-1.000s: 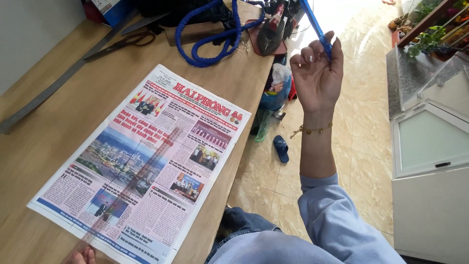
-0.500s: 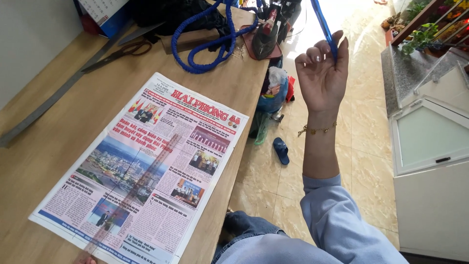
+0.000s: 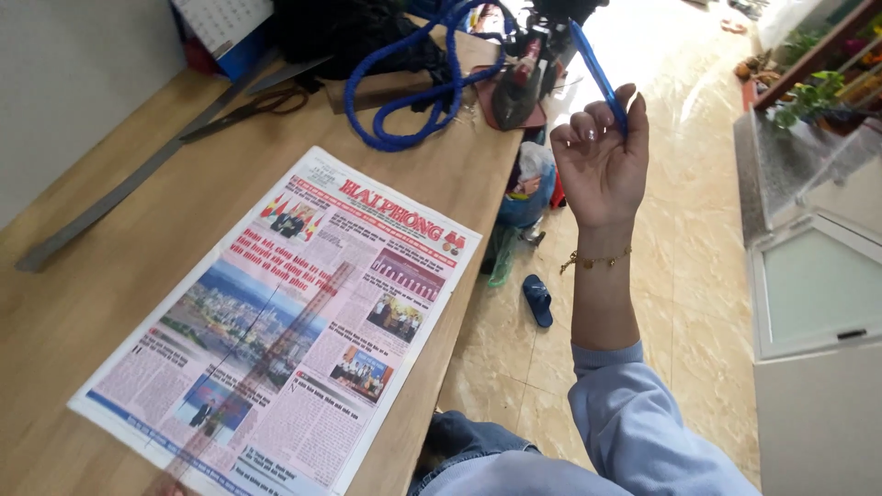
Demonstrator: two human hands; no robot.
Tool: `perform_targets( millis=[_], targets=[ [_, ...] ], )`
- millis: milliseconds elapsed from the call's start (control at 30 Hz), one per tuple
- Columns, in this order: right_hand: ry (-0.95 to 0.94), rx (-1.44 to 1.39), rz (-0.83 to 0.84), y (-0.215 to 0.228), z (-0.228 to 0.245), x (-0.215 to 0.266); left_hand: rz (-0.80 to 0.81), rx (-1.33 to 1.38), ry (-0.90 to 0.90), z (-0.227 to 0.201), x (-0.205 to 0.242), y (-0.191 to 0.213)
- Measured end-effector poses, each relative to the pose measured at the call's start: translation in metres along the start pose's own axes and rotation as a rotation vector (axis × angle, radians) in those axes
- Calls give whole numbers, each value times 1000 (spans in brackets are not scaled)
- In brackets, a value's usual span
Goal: The person uses a ruler and a pen to measure and draw lines on a newspaper spread on a wooden table. They adjust the ruler and mark multiple lines across the paper. Later, they open a drawer under the table and place the pen inside.
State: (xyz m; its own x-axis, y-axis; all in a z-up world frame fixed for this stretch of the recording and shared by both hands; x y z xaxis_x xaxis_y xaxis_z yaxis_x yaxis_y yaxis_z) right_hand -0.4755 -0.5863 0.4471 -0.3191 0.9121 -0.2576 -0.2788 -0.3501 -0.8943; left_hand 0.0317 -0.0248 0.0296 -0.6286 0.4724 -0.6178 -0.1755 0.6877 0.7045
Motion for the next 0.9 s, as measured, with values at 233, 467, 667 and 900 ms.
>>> perform_targets(
  millis=[233, 467, 667, 900],
  targets=[
    [-149, 38, 87, -3, -62, -24, -234, 422, 563, -53, 21, 36],
    [-546, 355, 323, -29, -229, 6, -556, 1010, 1241, -101, 1, 58],
    [-547, 1015, 826, 8, -433, 73, -635, 890, 1301, -74, 22, 23],
    [-367, 1550, 921, 52, -568, 101, -593, 879, 1410, -82, 22, 28]
  ],
)
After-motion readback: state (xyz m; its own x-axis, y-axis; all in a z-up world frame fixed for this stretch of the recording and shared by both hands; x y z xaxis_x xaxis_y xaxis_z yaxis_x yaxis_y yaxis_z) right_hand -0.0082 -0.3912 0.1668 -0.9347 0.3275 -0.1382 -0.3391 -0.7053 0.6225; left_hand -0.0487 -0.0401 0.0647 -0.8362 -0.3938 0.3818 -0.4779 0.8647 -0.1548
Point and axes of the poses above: each hand's wrist, its own x-axis away from the middle knuckle, its own y-axis out of the back of the hand, z = x × y, the point moved 5 cm from there along -x, towards the middle knuckle, and after that the axes turned 2 degrees about -z, right-handed, at the moved point
